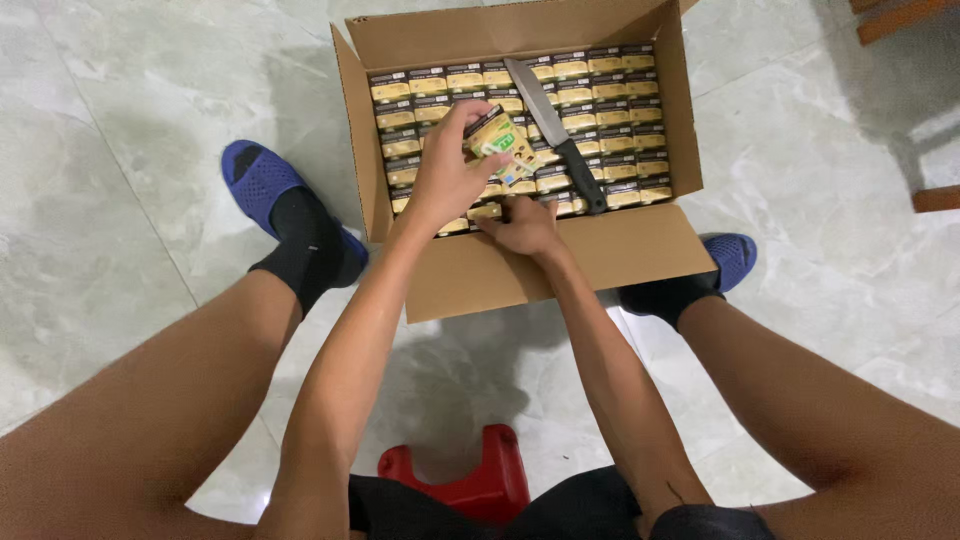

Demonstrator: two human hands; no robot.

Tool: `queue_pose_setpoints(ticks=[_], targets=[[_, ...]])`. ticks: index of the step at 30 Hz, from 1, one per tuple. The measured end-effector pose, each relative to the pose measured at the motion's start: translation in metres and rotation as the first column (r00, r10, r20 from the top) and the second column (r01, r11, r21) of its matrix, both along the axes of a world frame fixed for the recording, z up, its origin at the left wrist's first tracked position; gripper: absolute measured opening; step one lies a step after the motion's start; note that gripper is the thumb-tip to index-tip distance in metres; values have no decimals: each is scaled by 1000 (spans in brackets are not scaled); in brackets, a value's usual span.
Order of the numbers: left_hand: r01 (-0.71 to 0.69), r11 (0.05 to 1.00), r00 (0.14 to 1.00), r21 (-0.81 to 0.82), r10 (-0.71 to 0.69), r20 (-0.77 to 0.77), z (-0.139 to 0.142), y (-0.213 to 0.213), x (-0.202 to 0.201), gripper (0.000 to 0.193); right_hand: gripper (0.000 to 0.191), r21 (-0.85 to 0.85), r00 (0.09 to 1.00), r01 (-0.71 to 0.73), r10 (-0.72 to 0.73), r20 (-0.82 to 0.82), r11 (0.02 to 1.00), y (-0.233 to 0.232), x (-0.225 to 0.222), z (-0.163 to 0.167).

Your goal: The person uses a knife to cut open plastic-wrapped bundles of small yellow boxes inside a large cardboard carton. They repeatedly slice the plastic, separate the individual boxes, and place them back into the carton.

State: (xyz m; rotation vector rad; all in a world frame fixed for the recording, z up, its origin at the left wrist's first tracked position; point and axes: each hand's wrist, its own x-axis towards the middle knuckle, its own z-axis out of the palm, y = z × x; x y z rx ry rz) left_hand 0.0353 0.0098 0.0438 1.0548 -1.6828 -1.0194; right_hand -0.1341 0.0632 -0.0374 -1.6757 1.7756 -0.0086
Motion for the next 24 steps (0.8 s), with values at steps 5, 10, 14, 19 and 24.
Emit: queue_pose_setpoints(ticks=[5, 10, 14, 19, 24], targets=[[104, 994, 994, 42, -105, 28, -5, 2, 1, 51, 29, -112, 931, 166, -118, 346, 980, 9, -30, -6], [168, 978, 981, 123, -178, 76, -9, 8, -15, 49, 27, 44, 582, 742, -676, 452, 669, 10, -106, 5], [193, 974, 976, 121, -203, 83, -13, 25, -32, 48, 17, -249, 631, 735, -501, 593, 631, 11, -140, -6], [161, 975, 957, 152, -192, 217, -15, 30, -38, 48, 23, -506, 779, 620, -394, 488, 600, 22, -119, -25], [206, 979, 942, 3, -199, 270, -18, 26, -40, 50, 28, -526, 810, 587, -453, 373, 615, 31, -89, -13]])
